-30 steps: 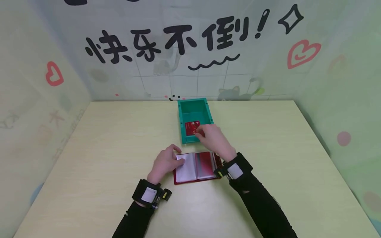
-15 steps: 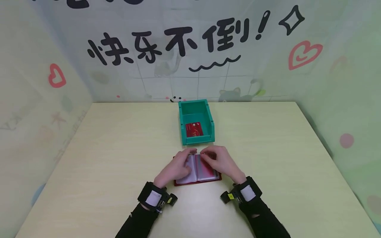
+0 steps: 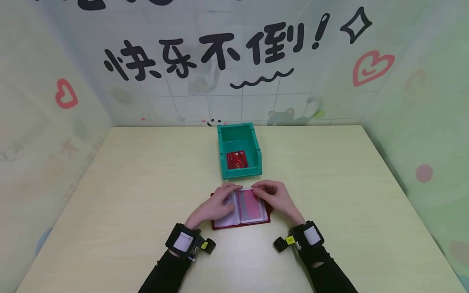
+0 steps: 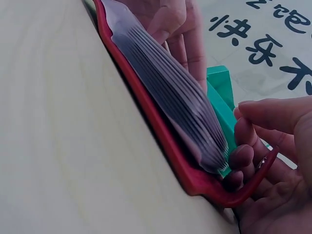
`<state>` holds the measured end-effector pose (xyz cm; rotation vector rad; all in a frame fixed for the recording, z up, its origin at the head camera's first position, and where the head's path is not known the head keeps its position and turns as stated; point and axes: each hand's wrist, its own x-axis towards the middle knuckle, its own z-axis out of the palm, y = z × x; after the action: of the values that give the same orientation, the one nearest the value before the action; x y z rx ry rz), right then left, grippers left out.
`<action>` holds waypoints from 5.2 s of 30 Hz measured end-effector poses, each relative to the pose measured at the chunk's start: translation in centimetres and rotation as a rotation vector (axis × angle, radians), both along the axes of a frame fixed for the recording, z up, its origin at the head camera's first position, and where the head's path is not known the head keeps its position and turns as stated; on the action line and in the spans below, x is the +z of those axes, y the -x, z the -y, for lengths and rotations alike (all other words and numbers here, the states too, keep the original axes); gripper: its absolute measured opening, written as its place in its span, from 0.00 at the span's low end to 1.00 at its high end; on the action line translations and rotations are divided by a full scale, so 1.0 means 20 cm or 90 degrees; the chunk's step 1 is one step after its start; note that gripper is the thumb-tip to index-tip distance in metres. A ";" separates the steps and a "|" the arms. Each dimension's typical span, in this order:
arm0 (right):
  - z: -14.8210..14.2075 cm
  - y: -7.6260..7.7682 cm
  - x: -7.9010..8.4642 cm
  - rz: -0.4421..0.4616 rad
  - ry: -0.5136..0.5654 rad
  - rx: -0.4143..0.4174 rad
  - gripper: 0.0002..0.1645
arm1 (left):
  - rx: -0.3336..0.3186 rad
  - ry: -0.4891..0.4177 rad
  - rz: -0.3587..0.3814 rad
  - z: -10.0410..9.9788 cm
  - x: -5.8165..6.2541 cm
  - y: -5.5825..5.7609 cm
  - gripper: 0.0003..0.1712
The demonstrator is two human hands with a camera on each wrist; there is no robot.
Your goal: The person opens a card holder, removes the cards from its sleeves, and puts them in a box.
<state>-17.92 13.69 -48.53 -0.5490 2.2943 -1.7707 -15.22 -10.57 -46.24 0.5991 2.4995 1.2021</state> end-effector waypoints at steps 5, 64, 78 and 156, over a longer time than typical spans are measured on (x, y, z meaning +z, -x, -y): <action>-0.01 -0.01 -0.02 0.000 0.003 -0.001 0.14 | -0.006 -0.014 0.008 0.01 -0.01 0.00 0.32; 0.35 -0.15 0.15 -0.163 -0.456 -0.042 0.20 | 0.251 -0.067 0.287 0.20 0.02 0.05 0.10; 0.35 -0.12 0.12 -0.090 -0.390 -0.059 0.17 | 0.221 -0.066 0.274 0.19 0.02 0.05 0.10; 0.15 0.21 0.36 -0.024 -0.262 -0.081 0.13 | 0.208 -0.059 0.261 0.20 0.01 0.05 0.23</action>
<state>-22.16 10.69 -41.37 -0.3696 2.6678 -1.2805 -16.26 -14.52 -46.04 -0.0476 2.2483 1.3936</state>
